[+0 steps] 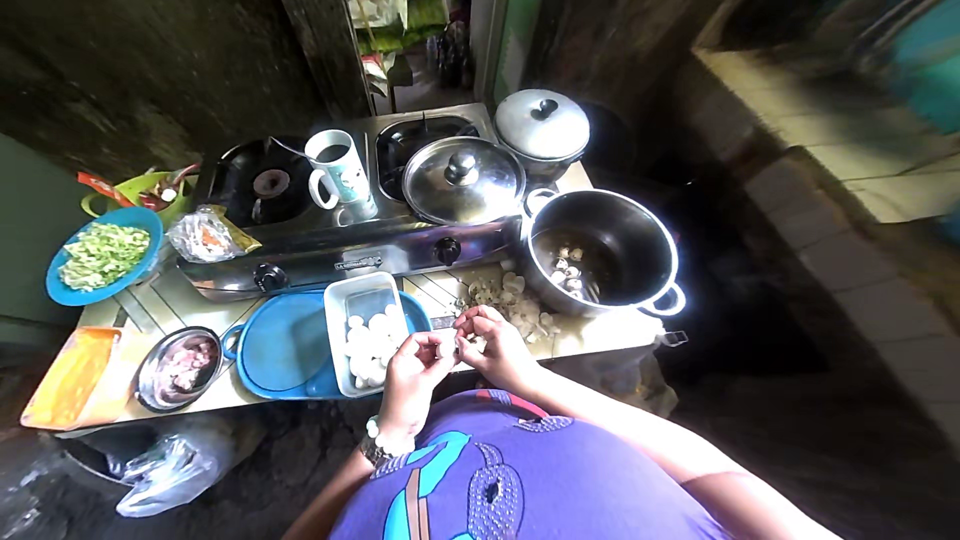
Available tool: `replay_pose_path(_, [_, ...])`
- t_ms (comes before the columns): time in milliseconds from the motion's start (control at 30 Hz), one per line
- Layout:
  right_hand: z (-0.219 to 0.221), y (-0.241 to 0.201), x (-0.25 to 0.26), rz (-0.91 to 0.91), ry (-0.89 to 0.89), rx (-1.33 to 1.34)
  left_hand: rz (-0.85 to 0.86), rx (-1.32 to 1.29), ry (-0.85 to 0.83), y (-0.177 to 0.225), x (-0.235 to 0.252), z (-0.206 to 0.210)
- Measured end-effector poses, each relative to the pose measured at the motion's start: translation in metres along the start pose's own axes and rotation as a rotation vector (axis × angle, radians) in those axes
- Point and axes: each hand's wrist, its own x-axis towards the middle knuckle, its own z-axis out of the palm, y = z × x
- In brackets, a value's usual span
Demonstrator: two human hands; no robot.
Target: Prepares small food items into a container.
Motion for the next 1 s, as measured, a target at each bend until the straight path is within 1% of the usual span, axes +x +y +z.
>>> replay_pose_path(167, [0.0, 0.002, 0.004, 0.005, -0.016, -0.01, -0.175, -0.148, 0.044, 0.009, 0.003, 0.0])
replay_pose_path(300, [-0.005, 0.007, 0.009, 0.054, 0.005, -0.018, -0.218, -0.19, 0.06, 0.015, 0.004, -0.002])
replay_pose_path(400, [-0.012, 0.012, 0.015, 0.098, -0.002, -0.103, -0.257, -0.188, 0.066, 0.019, 0.006, -0.004])
replay_pose_path(500, [-0.018, 0.01, 0.018, 0.093, -0.074, -0.169, -0.228, -0.151, 0.074, 0.015, 0.007, -0.005])
replay_pose_path(633, [-0.016, 0.001, 0.016, 0.03, -0.099, -0.007, -0.161, -0.147, 0.087, 0.011, 0.008, -0.002])
replay_pose_path(700, [-0.014, 0.001, 0.014, 0.046, -0.121, 0.088, -0.156, -0.156, 0.08, 0.009, 0.007, -0.001])
replay_pose_path(767, [-0.011, 0.005, 0.012, 0.051, -0.098, 0.132, -0.163, -0.173, 0.068, 0.008, 0.007, 0.0])
replay_pose_path(867, [-0.013, 0.006, 0.01, 0.135, -0.107, 0.182, -0.186, -0.174, 0.047, 0.008, 0.006, 0.001])
replay_pose_path(933, [-0.011, 0.006, 0.006, 0.12, -0.09, 0.127, -0.212, -0.177, 0.035, 0.007, 0.005, 0.001])
replay_pose_path(1000, [-0.008, 0.004, 0.002, 0.07, -0.053, 0.007, -0.233, -0.177, 0.023, 0.007, 0.005, 0.002])
